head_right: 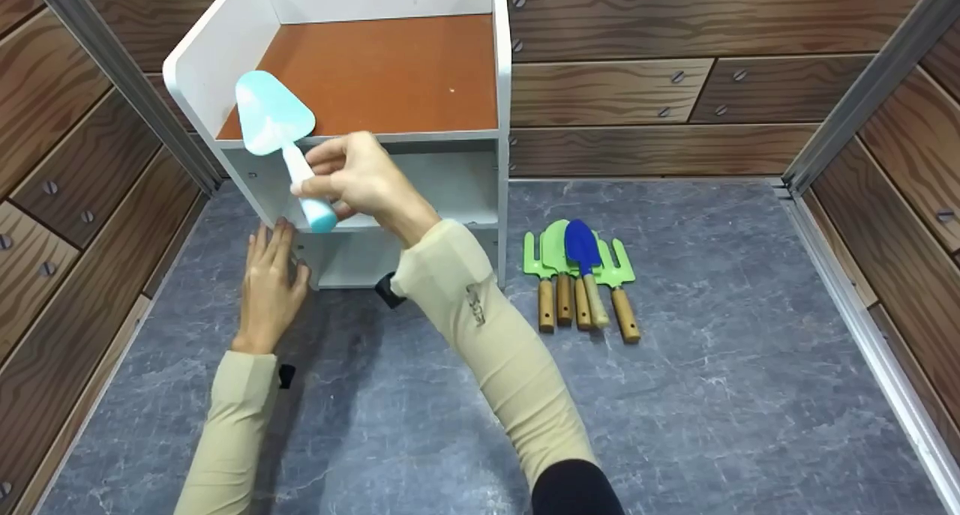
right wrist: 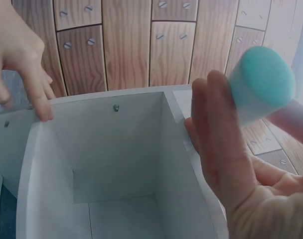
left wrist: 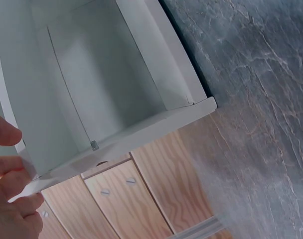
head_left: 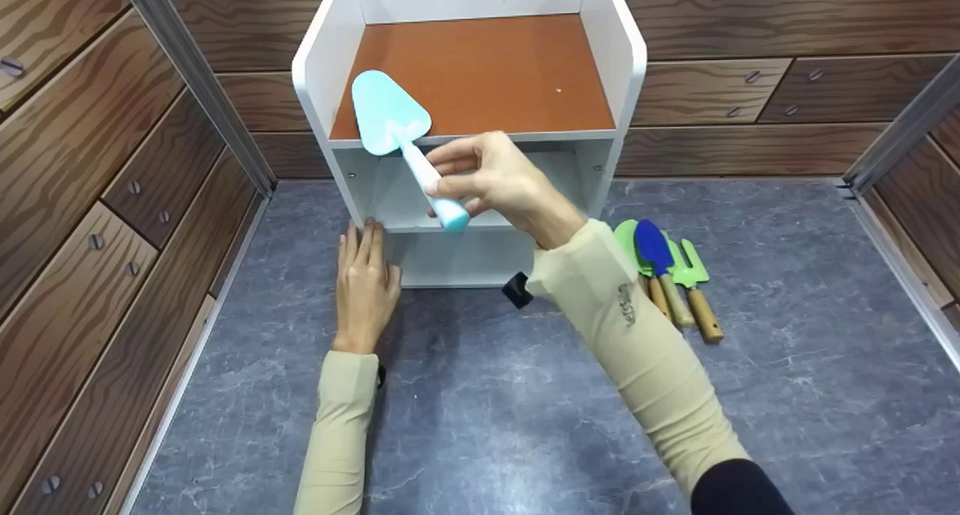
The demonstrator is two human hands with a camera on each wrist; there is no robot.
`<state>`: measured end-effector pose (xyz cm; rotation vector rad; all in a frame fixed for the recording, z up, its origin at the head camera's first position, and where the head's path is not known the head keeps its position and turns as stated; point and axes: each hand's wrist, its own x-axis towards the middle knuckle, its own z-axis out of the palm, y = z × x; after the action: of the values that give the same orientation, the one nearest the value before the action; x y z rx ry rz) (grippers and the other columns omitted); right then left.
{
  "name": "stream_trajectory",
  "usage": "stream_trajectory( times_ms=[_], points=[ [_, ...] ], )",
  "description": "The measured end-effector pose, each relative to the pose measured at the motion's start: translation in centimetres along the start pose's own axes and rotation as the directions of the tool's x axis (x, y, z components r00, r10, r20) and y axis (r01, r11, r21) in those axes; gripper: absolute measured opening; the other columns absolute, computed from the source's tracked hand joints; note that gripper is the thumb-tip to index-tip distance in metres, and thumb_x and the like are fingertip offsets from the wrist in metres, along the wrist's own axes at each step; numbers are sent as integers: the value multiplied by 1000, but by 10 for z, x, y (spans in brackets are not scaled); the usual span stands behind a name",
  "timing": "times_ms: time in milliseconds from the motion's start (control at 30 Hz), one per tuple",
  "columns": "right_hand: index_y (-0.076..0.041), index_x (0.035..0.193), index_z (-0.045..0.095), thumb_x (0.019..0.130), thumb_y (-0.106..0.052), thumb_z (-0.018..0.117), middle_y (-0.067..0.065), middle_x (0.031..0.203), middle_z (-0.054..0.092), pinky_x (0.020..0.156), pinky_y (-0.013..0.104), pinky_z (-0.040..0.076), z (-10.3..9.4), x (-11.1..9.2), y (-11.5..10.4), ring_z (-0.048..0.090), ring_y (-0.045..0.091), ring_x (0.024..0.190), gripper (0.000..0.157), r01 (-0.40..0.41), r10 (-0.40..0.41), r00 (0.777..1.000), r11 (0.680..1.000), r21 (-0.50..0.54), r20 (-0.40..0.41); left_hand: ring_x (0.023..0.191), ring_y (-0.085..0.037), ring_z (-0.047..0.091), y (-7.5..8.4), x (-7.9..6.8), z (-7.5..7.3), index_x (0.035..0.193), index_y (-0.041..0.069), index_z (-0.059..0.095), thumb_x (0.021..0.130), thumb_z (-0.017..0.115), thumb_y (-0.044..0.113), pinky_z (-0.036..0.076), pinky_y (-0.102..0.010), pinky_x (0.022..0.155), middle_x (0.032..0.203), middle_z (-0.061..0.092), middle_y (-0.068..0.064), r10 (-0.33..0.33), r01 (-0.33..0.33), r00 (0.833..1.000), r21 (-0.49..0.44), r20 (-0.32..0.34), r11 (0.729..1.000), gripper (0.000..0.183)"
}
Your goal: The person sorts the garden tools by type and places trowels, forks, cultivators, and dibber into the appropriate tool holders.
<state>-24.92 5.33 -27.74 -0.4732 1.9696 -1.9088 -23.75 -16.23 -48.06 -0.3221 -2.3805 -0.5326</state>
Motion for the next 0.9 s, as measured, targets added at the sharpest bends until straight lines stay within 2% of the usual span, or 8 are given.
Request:
stream_trajectory(
  times_ms=[200,500,733,900],
  points=[
    [11,126,63,92,5,69,26,112,68,64,34,62,1,12,-12,74,29,76,36,-29,31,999,999,44,-40,139,-50,38,0,-1,0,138,-15,52,87,65,-1,21,-52,121,143,52,-30,0,0,1000,-7,0,1000,54],
    [11,124,62,96,-2,66,23,116,65,75,35,62,7,34,-37,73,32,85,31,-71,80,992,994,89,-103,139,-51,38,0,0,1,137,-16,52,87,65,0,22,-54,121,143,51,-30,2,-2,1000,-17,-18,1000,54],
    [9,116,67,94,-7,71,16,107,66,70,27,61,8,52,-43,67,19,71,27,-111,124,980,990,84,-159,138,-51,39,0,-1,2,137,-16,53,86,66,-2,21,-53,121,143,52,-30,5,-5,1000,-19,-30,1000,54],
    [9,116,67,92,-8,73,13,102,65,68,26,60,10,61,-46,66,18,71,31,-136,152,970,986,92,-189,137,-52,40,0,-1,2,137,-16,52,85,67,-4,24,-55,120,142,52,-31,14,-14,999,-5,-35,1000,56]
  ],
)
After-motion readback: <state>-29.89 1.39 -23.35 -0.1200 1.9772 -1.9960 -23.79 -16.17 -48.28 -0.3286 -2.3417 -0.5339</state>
